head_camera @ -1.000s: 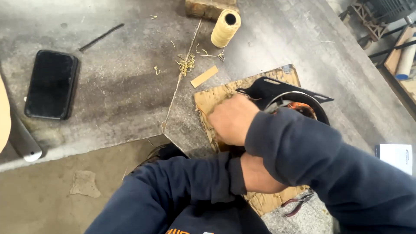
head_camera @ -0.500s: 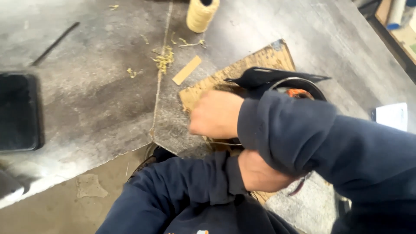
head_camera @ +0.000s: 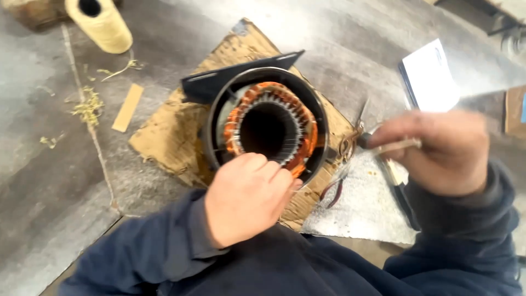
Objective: The recorder is rewinding and securing copper coils within the stator of an electric motor using string and scissors.
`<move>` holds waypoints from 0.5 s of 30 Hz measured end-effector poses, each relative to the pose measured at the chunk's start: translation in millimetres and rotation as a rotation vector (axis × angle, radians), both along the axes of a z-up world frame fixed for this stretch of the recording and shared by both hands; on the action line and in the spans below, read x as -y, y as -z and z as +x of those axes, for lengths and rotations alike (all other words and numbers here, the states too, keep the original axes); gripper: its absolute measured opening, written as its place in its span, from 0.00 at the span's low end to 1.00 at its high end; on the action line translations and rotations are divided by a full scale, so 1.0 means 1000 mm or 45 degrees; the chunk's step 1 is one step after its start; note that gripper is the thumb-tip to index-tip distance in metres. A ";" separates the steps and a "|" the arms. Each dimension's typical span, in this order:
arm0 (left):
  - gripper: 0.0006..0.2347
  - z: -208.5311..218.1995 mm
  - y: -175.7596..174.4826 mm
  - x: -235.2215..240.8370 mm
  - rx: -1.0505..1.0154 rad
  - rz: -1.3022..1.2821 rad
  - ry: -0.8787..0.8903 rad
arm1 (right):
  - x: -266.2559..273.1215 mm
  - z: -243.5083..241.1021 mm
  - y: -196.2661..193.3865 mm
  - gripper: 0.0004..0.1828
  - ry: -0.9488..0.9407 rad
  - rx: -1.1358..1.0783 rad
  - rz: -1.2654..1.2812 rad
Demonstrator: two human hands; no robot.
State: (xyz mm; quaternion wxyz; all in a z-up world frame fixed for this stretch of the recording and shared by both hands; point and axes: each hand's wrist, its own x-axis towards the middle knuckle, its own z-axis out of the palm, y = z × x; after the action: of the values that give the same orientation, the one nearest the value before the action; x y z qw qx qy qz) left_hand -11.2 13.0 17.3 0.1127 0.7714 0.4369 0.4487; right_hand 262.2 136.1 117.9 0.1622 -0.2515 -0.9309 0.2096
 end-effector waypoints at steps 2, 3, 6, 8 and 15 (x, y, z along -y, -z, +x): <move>0.11 -0.005 -0.007 -0.010 -0.121 -0.085 0.170 | 0.011 0.025 0.025 0.05 -0.024 -0.261 -0.444; 0.11 -0.007 -0.012 -0.014 -0.132 -0.102 0.184 | 0.018 0.024 0.030 0.05 -0.011 -0.275 -0.459; 0.13 -0.014 -0.025 -0.026 -0.313 -0.164 0.250 | 0.030 0.019 0.046 0.08 -0.157 -0.433 -0.511; 0.13 -0.022 -0.035 -0.033 -0.331 -0.122 0.350 | 0.037 0.016 0.058 0.11 -0.161 -0.516 -0.582; 0.15 -0.021 -0.027 -0.051 -0.162 -0.299 0.373 | 0.030 0.024 0.084 0.13 -0.333 -0.826 -0.774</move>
State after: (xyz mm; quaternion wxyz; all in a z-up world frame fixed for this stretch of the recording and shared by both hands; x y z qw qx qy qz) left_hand -31.8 63.5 44.6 0.2382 0.8350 0.3757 0.3238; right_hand 286.3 106.4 33.6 0.3359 -0.0894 -0.7522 0.5597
